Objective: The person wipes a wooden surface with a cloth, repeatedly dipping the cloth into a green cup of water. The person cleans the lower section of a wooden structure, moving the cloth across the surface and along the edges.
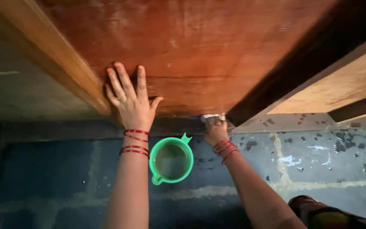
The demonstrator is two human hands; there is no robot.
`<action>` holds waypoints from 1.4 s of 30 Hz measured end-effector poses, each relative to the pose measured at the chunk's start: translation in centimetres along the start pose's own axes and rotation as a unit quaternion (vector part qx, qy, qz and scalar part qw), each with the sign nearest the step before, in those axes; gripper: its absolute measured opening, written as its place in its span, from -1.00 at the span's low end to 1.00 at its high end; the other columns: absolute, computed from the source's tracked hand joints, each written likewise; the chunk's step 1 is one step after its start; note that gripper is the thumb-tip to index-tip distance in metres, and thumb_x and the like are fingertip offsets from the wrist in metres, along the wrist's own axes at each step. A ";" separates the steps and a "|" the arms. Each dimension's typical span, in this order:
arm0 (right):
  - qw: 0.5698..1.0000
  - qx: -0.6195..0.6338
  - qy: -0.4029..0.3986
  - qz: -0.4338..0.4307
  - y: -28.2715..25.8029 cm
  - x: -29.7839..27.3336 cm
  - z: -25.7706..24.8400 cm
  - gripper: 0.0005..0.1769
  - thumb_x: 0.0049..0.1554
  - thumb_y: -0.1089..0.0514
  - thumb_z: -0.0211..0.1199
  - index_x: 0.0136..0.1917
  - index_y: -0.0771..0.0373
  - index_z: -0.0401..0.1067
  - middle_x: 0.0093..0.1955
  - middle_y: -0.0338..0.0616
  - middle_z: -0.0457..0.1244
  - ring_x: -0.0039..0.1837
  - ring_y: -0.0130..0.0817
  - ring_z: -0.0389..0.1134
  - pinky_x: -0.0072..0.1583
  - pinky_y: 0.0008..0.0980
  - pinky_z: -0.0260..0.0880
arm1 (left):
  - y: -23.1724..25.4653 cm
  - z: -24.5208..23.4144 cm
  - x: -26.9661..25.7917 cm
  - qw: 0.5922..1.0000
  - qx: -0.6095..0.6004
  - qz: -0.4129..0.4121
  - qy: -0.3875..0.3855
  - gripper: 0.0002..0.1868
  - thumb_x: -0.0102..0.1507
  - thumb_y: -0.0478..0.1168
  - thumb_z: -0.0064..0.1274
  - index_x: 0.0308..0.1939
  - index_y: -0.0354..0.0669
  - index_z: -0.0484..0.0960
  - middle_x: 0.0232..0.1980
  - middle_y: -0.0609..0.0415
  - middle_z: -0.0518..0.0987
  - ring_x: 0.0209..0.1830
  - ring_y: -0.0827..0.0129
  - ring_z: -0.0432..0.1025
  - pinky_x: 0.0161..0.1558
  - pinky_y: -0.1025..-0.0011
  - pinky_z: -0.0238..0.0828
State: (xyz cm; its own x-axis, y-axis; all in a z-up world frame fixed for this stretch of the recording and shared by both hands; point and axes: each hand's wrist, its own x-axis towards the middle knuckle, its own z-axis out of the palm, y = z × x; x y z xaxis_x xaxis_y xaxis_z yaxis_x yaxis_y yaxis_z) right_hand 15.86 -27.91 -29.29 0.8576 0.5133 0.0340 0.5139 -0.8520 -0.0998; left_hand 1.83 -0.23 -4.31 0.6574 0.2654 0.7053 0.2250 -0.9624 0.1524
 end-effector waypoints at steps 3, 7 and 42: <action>0.996 0.059 -0.065 0.031 -4.3 1.7 1.0 -0.06 -0.01 -0.30 0.29 0.54 0.07 0.17 0.47 0.53 -0.02 0.58 0.41 -0.17 0.54 0.26 -0.49 | -0.2 0.3 -0.3 1.000 -0.001 -0.003 -0.001 0.27 0.12 0.20 0.44 0.70 0.18 -0.10 0.70 -0.29 -0.26 0.69 -0.29 -0.26 0.51 -0.36 -0.15; 0.997 0.064 -0.018 0.024 -7.6 2.8 0.8 -0.20 0.09 -0.33 0.18 0.43 0.17 0.30 0.42 0.35 0.13 0.53 0.30 -0.04 0.51 0.29 -0.46 | 1.0 0.9 -1.0 0.999 -0.021 -0.033 -0.007 0.21 0.16 0.09 0.42 0.70 0.13 -0.09 0.70 -0.32 -0.26 0.69 -0.36 -0.28 0.52 -0.35 -0.11; 0.990 0.048 -0.080 0.103 4.3 -3.0 -3.8 0.07 0.08 -0.37 0.21 0.62 0.24 -0.04 0.63 0.09 -0.08 0.60 0.08 -0.05 0.44 -0.02 0.13 | 13.3 1.8 -1.2 0.994 -0.100 -0.011 -0.031 0.17 0.13 0.07 0.39 0.66 0.25 -0.07 0.67 -0.37 -0.28 0.67 -0.39 -0.35 0.50 -0.45 -0.34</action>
State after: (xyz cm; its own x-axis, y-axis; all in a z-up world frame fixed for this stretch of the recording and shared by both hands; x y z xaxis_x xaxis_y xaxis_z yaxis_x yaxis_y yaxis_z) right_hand 15.61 -33.53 -26.03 0.9254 0.3462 -0.1539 0.3177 -0.9304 -0.1826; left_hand 5.34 -13.26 -4.41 0.6981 0.2835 0.6574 0.0970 -0.9472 0.3056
